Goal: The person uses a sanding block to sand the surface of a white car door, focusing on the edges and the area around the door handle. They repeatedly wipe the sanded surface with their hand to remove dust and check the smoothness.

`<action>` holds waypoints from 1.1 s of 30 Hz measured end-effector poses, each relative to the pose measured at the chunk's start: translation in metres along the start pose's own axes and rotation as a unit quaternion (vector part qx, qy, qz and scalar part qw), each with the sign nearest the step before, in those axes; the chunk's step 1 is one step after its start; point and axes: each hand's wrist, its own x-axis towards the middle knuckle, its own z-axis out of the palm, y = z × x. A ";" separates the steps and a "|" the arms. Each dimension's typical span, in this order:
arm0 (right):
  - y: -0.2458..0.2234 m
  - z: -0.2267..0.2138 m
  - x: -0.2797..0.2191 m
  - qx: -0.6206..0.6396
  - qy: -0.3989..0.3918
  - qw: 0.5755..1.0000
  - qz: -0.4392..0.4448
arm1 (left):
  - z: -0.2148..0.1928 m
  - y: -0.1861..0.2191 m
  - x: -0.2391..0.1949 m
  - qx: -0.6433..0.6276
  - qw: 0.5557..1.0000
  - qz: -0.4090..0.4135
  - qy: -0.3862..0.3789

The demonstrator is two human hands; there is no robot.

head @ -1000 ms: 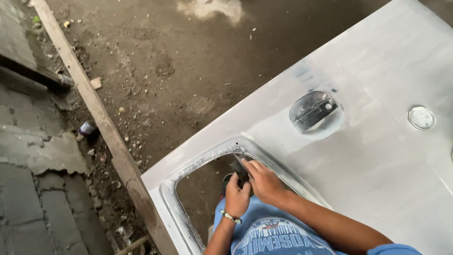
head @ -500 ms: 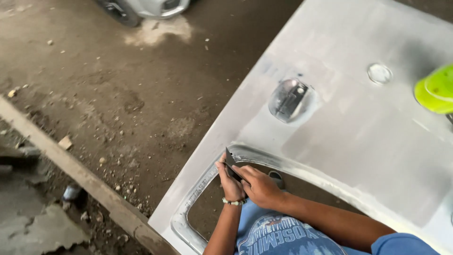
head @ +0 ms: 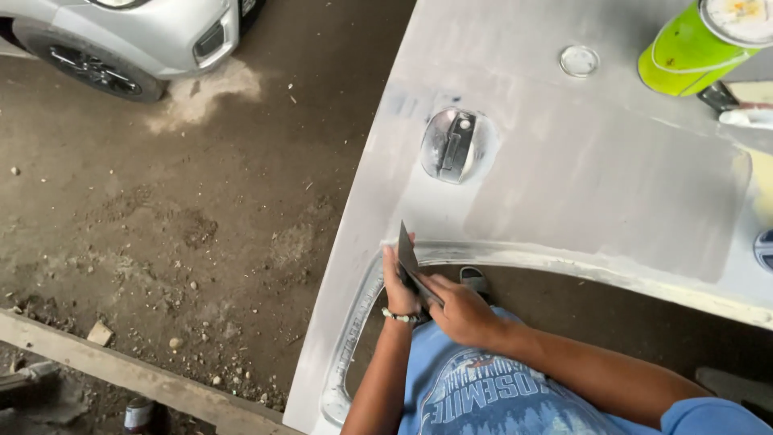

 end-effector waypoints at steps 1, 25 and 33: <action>-0.001 0.000 0.003 0.001 0.005 1.000 0.002 | 0.005 0.007 -0.004 0.002 1.000 -0.003 -0.004; 0.033 0.003 0.027 -0.073 -0.060 0.995 0.024 | -0.016 -0.021 -0.009 0.059 0.997 0.052 -0.008; 0.043 -0.009 0.033 -0.092 -0.085 0.992 0.013 | -0.014 -0.026 -0.012 0.031 0.998 0.056 -0.014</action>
